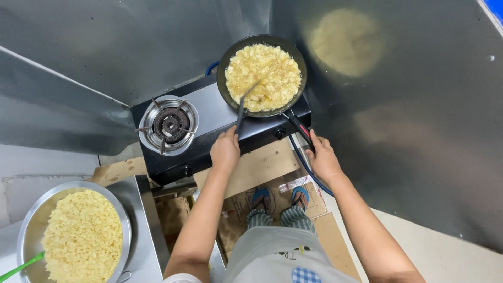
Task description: Stirring and flipping small food items in a frying pan on a gas stove to ensure even cooking.
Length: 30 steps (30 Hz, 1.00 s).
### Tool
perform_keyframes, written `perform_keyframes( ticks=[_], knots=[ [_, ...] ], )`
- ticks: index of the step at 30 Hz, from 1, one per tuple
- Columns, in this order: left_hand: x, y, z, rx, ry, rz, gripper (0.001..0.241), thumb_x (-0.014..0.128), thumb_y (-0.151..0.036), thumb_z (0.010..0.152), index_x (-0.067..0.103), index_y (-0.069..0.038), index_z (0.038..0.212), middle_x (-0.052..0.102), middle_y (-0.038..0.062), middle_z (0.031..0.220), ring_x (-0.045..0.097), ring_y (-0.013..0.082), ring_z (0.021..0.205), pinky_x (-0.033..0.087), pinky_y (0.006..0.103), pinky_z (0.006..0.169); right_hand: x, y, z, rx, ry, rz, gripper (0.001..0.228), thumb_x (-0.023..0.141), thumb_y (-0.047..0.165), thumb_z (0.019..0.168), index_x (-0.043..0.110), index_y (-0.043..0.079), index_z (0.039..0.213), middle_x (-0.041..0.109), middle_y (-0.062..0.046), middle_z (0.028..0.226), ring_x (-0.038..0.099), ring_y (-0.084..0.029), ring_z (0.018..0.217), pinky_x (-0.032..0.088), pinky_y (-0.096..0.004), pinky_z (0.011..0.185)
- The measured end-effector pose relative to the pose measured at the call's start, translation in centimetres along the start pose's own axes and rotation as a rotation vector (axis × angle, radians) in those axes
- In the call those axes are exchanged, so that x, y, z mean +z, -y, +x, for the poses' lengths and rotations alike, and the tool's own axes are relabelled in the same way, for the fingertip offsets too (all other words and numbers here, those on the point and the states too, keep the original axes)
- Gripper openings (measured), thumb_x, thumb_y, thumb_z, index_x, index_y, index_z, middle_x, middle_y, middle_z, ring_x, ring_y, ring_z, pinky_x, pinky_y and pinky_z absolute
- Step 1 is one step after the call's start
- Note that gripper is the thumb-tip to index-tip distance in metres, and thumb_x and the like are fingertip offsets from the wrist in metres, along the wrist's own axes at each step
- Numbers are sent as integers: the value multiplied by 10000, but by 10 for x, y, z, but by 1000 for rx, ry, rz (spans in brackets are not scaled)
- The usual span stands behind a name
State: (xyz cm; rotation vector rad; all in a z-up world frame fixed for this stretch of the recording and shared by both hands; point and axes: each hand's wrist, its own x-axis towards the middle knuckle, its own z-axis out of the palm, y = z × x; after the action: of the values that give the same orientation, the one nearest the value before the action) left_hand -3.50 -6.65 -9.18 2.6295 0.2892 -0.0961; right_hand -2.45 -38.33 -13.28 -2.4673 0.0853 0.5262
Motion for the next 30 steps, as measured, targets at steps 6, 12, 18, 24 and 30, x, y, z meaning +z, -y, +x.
perform_keyframes(
  ticks=[6, 12, 18, 24, 30],
  knots=[
    [37, 4, -10, 75, 33, -121, 390, 546, -276, 1089, 654, -177, 1450, 742, 223, 1146, 732, 440, 1108, 595, 562, 947, 1, 19, -23, 53, 6, -60, 779, 637, 315, 1033, 276, 213, 1716, 212, -198, 1746, 223, -415, 1612, 330, -573, 1266],
    [59, 32, 28, 79, 27, -92, 383, 528, -263, 1101, 663, -160, 1443, 750, 209, 1137, 742, 415, 1106, 596, 547, 964, 9, 24, -38, 79, -11, -77, 814, 657, 300, 1015, 266, 152, 1713, 74, -163, 1801, 104, -388, 1649, 292, -619, 1261],
    [0, 38, 16, -11, -10, -178, 392, 490, -200, 1122, 625, -84, 1471, 736, 244, 1187, 738, 407, 1127, 612, 535, 947, 15, 22, -40, 93, -35, -105, 837, 663, 311, 1008, 256, 118, 1714, 78, -160, 1803, 108, -371, 1652, 312, -610, 1253],
    [17, 51, 24, 20, 51, -199, 386, 500, -208, 1125, 631, -61, 1457, 744, 249, 1186, 741, 403, 1124, 628, 520, 917, 14, 28, -42, 109, -55, -91, 848, 670, 300, 1008, 245, 106, 1715, 91, -161, 1800, 110, -366, 1651, 298, -584, 1271],
    [37, 39, 13, 103, 46, -111, 381, 513, -272, 1123, 649, -127, 1449, 750, 216, 1119, 752, 396, 1079, 623, 519, 915, 5, 17, -42, 40, -44, -57, 836, 674, 275, 1005, 259, 88, 1706, 139, -186, 1787, 165, -383, 1637, 276, -557, 1291]
  ],
)
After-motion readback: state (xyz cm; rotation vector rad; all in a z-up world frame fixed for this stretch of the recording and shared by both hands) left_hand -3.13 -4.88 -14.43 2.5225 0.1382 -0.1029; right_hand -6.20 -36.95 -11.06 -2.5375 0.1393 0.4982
